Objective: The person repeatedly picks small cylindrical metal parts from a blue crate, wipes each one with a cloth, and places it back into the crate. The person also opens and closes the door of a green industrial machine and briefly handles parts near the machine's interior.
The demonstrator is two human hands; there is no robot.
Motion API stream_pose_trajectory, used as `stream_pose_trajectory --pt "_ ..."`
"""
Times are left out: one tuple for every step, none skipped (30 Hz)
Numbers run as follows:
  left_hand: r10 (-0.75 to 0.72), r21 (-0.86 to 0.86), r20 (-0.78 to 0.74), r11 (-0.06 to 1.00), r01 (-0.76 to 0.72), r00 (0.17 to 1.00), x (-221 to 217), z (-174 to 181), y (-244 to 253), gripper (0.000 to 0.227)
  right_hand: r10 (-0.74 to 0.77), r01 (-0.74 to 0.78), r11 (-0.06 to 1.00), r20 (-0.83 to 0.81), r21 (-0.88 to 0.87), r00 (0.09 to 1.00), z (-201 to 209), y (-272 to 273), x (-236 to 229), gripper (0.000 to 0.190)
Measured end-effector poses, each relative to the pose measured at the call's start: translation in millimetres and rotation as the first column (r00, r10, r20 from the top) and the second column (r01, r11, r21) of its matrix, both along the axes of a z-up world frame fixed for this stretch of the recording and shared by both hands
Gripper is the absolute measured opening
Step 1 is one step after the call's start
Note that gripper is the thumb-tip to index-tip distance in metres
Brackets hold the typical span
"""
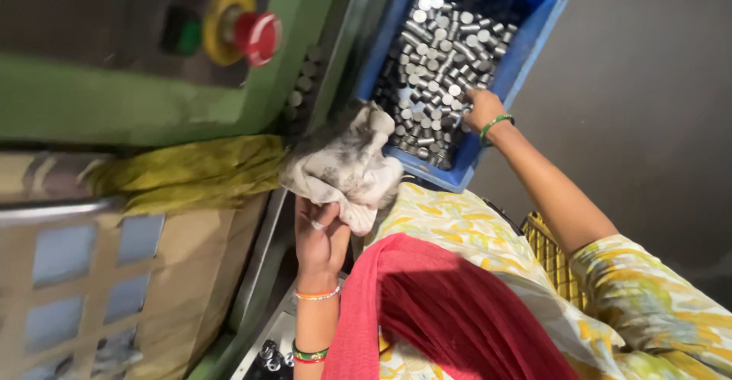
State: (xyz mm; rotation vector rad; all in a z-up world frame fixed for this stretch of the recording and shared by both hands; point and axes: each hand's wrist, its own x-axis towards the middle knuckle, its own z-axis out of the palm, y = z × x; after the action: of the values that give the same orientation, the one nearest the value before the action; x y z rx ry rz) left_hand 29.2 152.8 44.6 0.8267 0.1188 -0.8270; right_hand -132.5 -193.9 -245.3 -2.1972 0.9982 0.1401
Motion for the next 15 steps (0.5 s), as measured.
stream_pose_trajectory --pt "0.003 0.002 -0.032 1.000 -0.003 0.999 -2.4 -0.2 -4.3 0.061 0.005 -0.004 1.000 0.045 -0.023 0.999 2.1 -4.7 -1.6 0.039" --pt "-0.003 -0.017 -0.045 1.000 0.003 0.999 -2.8 0.0 -7.0 0.056 0.011 -0.007 0.999 0.090 -0.047 0.996 5.9 -8.2 -2.3 0.039" --pt "-0.006 -0.034 -0.057 0.999 0.004 0.998 -3.9 0.8 -8.1 0.052 0.010 -0.007 0.999 0.049 -0.053 0.999 9.4 -10.9 -0.8 0.038" --pt "-0.008 -0.050 -0.069 0.999 0.005 0.998 -5.4 1.3 -9.6 0.047 0.009 -0.008 0.998 0.008 -0.059 1.000 12.2 -13.1 2.1 0.038" --pt "0.006 -0.026 -0.083 1.000 -0.008 0.997 -6.4 1.5 -10.6 0.048 0.012 -0.014 0.998 -0.030 -0.063 0.999 12.8 -13.7 7.8 0.038" --pt "0.020 -0.001 -0.096 1.000 -0.020 0.995 -6.4 2.2 -11.0 0.049 0.042 -0.043 0.998 -0.043 -0.037 0.998 11.7 -13.0 13.5 0.038" --pt "0.037 0.023 -0.105 0.999 -0.034 0.994 -5.9 2.5 -12.1 0.051 0.075 -0.076 0.997 -0.052 -0.011 0.996 8.4 -12.4 20.9 0.038" --pt "0.020 -0.016 -0.136 1.000 -0.023 0.990 -4.4 2.3 -13.5 0.050 0.108 -0.108 0.994 -0.060 0.016 0.992 3.3 -9.6 26.5 0.038" --pt "0.007 -0.056 -0.169 0.998 -0.017 0.986 -3.6 1.9 -14.6 0.049 0.159 -0.158 0.987 -0.097 0.018 0.982 -4.5 -3.9 31.9 0.038" --pt "-0.007 -0.095 -0.200 0.995 -0.012 0.980 -3.1 1.1 -15.6 0.049 0.209 -0.208 0.978 -0.134 0.023 0.969 -14.4 3.2 38.0 0.038" --pt "0.029 -0.092 -0.258 0.994 -0.054 0.966 -4.0 0.0 -17.0 0.050 0.261 -0.261 0.965 -0.168 0.028 0.950 -24.7 6.9 41.1 0.038" --pt "0.064 -0.086 -0.314 0.992 -0.096 0.947 -5.2 -1.0 -17.9 0.051 0.300 -0.313 0.950 -0.249 -0.015 0.921 -36.1 11.3 43.6 0.031" --pt "0.101 -0.077 -0.369 0.987 -0.139 0.924 -6.1 -2.2 -17.9 0.052 0.334 -0.370 0.928 -0.327 -0.052 0.884 -48.7 18.5 48.2 0.025" --pt "0.125 -0.093 -0.416 0.980 -0.178 0.901 -7.9 -3.1 -17.4 0.053 0.361 -0.428 0.900 -0.405 -0.085 0.840 -60.2 24.8 49.3 0.020" --pt "0.146 -0.109 -0.458 0.970 -0.218 0.877 -9.0 -4.9 -17.9 0.054 0.380 -0.462 0.880 -0.416 -0.115 0.826 -70.1 27.7 49.2 0.019"
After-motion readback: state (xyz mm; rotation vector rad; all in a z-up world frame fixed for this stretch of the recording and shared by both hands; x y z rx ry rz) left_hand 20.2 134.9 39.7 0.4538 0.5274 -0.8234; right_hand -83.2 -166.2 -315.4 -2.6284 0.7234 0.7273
